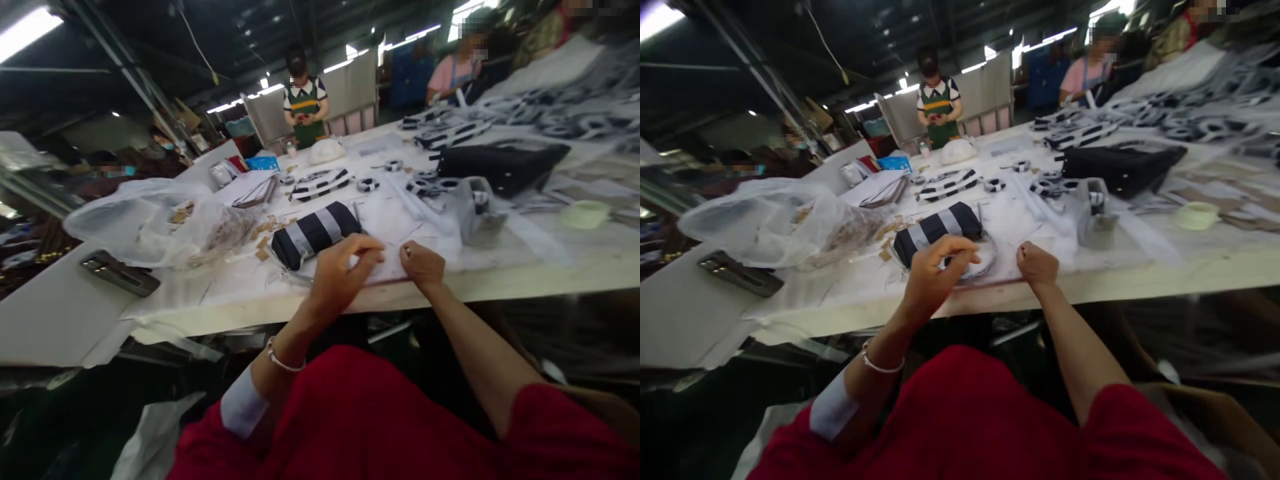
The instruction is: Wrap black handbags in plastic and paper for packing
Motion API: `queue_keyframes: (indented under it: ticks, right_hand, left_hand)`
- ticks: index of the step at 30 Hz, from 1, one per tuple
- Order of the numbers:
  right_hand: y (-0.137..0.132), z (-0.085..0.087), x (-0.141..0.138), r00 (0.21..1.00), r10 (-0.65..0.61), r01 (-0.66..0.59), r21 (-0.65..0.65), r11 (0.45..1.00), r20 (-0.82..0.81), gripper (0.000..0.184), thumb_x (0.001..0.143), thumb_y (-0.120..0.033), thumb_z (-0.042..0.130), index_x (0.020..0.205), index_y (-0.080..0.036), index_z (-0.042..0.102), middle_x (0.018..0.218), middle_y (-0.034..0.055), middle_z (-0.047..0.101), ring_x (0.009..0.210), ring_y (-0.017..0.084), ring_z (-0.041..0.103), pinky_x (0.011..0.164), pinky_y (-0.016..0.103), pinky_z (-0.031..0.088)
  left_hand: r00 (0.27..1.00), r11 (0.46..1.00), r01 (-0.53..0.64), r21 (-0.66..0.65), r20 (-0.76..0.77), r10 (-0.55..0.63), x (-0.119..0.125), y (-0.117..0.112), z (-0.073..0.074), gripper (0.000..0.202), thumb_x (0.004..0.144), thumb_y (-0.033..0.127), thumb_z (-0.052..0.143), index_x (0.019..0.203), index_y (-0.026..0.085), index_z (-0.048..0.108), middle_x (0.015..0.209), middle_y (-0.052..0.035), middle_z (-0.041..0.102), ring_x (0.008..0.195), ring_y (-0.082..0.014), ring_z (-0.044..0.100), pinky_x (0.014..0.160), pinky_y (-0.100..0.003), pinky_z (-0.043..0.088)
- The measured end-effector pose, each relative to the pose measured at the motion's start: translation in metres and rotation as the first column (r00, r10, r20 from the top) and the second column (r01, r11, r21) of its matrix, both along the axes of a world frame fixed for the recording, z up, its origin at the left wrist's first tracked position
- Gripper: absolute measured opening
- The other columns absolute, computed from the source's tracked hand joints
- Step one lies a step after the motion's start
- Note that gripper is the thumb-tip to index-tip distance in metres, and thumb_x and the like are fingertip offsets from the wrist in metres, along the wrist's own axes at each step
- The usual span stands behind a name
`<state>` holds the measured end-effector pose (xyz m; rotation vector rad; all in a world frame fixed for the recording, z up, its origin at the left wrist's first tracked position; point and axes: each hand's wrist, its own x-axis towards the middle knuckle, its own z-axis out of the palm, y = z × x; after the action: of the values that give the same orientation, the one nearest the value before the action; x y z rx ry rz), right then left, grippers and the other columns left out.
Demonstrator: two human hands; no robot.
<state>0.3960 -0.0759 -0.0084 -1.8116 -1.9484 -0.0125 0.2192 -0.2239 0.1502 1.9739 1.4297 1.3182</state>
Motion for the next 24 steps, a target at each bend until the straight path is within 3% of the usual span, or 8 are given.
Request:
queue_keyframes:
  ticks: [4, 7, 10, 14, 16, 18, 21, 24]
  right_hand:
    - [0.015, -0.011, 0.001, 0.998, -0.059, 0.059, -0.014, 0.998, -0.015, 0.024, 0.095, -0.031, 0.051, 0.096, -0.018, 0.071, 0.081, 0.0068, 0.07, 0.067, 0.015, 0.055, 0.054, 0.028, 0.023]
    - [0.017, -0.009, 0.0, 0.998, -0.059, 0.059, 0.0, 0.998, -0.031, 0.024, 0.094, -0.032, 0.051, 0.096, -0.02, 0.071, 0.082, 0.0058, 0.071, 0.065, 0.015, 0.053, 0.055, 0.029, 0.018]
    - [0.017, -0.008, 0.0, 0.997, -0.059, 0.059, 0.002, 0.998, -0.041, 0.024, 0.094, -0.032, 0.051, 0.095, -0.02, 0.071, 0.081, 0.0053, 0.071, 0.063, 0.015, 0.051, 0.056, 0.029, 0.017]
    - [0.017, -0.01, 0.0, 0.997, -0.069, 0.069, -0.004, 0.998, -0.044, 0.024, 0.094, -0.031, 0.051, 0.094, -0.019, 0.071, 0.081, 0.0051, 0.07, 0.064, 0.014, 0.05, 0.057, 0.029, 0.016]
    - [0.017, -0.01, 0.0, 0.996, -0.079, 0.079, -0.005, 0.997, -0.042, 0.023, 0.093, -0.031, 0.051, 0.094, -0.019, 0.071, 0.081, 0.0053, 0.07, 0.064, 0.014, 0.05, 0.057, 0.029, 0.016]
    - [0.017, -0.01, 0.0, 0.996, -0.085, 0.085, -0.003, 0.996, -0.037, 0.022, 0.093, -0.03, 0.052, 0.094, -0.02, 0.071, 0.081, 0.0047, 0.07, 0.065, 0.014, 0.049, 0.057, 0.029, 0.016]
    - [0.016, -0.009, 0.0, 0.995, -0.092, 0.092, 0.004, 0.996, -0.026, 0.02, 0.093, -0.03, 0.053, 0.093, -0.02, 0.071, 0.081, 0.0038, 0.07, 0.064, 0.014, 0.049, 0.056, 0.029, 0.016]
    - [0.015, -0.008, -0.001, 0.995, -0.1, 0.1, 0.018, 0.995, -0.017, 0.021, 0.093, -0.029, 0.053, 0.092, -0.02, 0.071, 0.079, 0.0036, 0.07, 0.063, 0.013, 0.048, 0.057, 0.028, 0.017]
  left_hand:
    - [0.984, 0.997, -0.034, -0.071, 0.173, 0.046, -0.038, 0.0, -0.04, 0.012, 0.093, 0.028, 0.06, 0.093, 0.019, 0.068, 0.081, -0.0008, 0.072, 0.079, -0.0152, 0.068, 0.078, -0.028, 0.053]
    - [0.976, 0.983, -0.009, -0.181, 0.214, 0.048, -0.056, -0.01, -0.071, 0.016, 0.092, 0.032, 0.061, 0.091, 0.018, 0.068, 0.079, -0.0006, 0.072, 0.078, -0.0157, 0.067, 0.078, -0.027, 0.051]
    - [0.977, 0.952, 0.033, -0.305, 0.211, 0.034, -0.056, -0.019, -0.107, 0.022, 0.092, 0.038, 0.058, 0.089, 0.018, 0.067, 0.078, -0.001, 0.072, 0.076, -0.0164, 0.066, 0.076, -0.027, 0.05]
    - [0.991, 0.809, 0.124, -0.575, 0.03, -0.131, -0.047, -0.029, -0.168, 0.029, 0.096, 0.038, 0.046, 0.091, 0.019, 0.066, 0.085, -0.0025, 0.072, 0.081, -0.0168, 0.065, 0.078, -0.026, 0.048]
    - [0.973, 0.734, 0.168, -0.658, -0.01, -0.232, -0.045, -0.034, -0.201, 0.023, 0.091, 0.032, 0.05, 0.084, 0.019, 0.067, 0.081, -0.001, 0.072, 0.078, -0.0164, 0.064, 0.073, -0.024, 0.046]
    - [0.961, 0.701, 0.178, -0.69, -0.031, -0.274, -0.044, -0.039, -0.228, 0.015, 0.085, 0.026, 0.056, 0.079, 0.02, 0.068, 0.078, -0.0001, 0.071, 0.076, -0.0167, 0.064, 0.07, -0.024, 0.045]
    - [0.965, 0.713, 0.147, -0.685, -0.061, -0.257, -0.044, -0.043, -0.251, 0.014, 0.084, 0.024, 0.056, 0.083, 0.021, 0.07, 0.085, -0.0004, 0.072, 0.081, -0.0178, 0.063, 0.075, -0.025, 0.043]
    - [0.973, 0.733, 0.14, -0.666, -0.045, -0.226, -0.045, -0.041, -0.259, 0.016, 0.085, 0.026, 0.055, 0.085, 0.022, 0.07, 0.087, -0.0001, 0.072, 0.084, -0.0179, 0.063, 0.076, -0.025, 0.043]
